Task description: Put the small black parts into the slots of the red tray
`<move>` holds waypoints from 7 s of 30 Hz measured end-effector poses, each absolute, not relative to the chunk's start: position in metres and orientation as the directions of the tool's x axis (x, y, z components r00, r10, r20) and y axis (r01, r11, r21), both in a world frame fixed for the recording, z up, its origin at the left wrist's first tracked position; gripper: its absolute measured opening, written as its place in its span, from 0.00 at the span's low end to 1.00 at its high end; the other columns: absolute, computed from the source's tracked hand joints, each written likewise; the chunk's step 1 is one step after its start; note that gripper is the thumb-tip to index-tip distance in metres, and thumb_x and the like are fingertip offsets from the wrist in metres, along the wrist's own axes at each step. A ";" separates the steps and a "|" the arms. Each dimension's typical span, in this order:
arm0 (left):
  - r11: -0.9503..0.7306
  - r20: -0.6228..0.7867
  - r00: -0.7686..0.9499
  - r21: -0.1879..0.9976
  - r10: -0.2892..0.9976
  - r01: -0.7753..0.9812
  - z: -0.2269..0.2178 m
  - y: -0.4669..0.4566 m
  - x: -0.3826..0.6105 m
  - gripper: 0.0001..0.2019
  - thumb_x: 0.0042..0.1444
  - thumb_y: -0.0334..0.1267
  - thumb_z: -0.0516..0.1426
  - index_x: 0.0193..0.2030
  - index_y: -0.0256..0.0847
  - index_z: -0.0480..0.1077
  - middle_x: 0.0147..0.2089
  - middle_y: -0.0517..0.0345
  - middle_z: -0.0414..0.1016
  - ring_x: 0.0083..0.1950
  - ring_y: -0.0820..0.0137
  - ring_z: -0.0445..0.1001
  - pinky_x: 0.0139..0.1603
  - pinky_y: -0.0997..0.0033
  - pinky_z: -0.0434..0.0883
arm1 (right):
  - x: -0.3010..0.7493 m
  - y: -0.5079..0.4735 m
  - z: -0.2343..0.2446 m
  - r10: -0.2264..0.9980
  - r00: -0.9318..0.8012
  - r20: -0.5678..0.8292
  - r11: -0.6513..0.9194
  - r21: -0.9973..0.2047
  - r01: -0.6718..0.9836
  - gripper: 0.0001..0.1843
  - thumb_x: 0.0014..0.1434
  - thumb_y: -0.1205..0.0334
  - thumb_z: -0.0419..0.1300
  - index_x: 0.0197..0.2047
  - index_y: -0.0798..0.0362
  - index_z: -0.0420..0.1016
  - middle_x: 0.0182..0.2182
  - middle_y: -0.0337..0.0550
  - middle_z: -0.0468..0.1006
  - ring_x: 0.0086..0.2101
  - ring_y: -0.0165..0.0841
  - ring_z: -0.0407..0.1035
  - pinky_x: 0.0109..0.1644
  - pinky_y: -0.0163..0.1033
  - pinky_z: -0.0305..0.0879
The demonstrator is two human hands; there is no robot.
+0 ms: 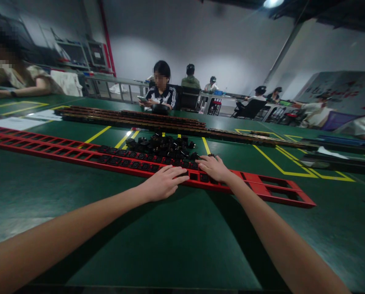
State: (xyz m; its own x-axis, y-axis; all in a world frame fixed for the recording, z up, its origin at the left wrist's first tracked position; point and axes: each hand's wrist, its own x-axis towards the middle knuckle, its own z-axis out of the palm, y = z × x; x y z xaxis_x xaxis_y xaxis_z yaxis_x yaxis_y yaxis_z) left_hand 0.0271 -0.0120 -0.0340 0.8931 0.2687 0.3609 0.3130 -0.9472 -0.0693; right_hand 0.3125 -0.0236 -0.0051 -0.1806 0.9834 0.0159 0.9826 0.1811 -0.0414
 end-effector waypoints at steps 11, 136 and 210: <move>-0.949 0.347 0.897 -0.058 0.273 0.311 -0.031 -0.014 0.027 0.25 0.64 0.32 0.53 0.68 0.43 0.61 0.72 0.49 0.60 0.70 0.57 0.60 0.69 0.48 0.60 | 0.314 -0.027 -0.009 0.979 -0.120 0.165 0.138 -0.103 0.985 0.20 0.71 0.52 0.47 0.50 0.47 0.79 0.53 0.48 0.77 0.56 0.45 0.67 0.66 0.74 0.37; -0.953 0.358 0.891 -0.014 0.278 0.303 -0.039 -0.006 0.023 0.25 0.65 0.33 0.51 0.69 0.46 0.60 0.72 0.51 0.60 0.71 0.59 0.60 0.71 0.46 0.60 | 0.347 -0.027 -0.013 0.896 -0.035 0.443 0.116 -0.158 0.981 0.18 0.65 0.61 0.56 0.56 0.55 0.75 0.55 0.55 0.72 0.53 0.45 0.68 0.57 0.50 0.66; -0.951 0.358 0.890 -0.020 0.281 0.308 -0.036 -0.009 0.024 0.26 0.64 0.33 0.53 0.69 0.46 0.60 0.72 0.50 0.60 0.71 0.57 0.60 0.70 0.47 0.60 | 0.350 -0.024 -0.018 0.844 -0.086 0.530 0.244 -0.236 0.941 0.18 0.63 0.66 0.53 0.51 0.53 0.80 0.42 0.50 0.70 0.41 0.39 0.69 0.51 0.47 0.70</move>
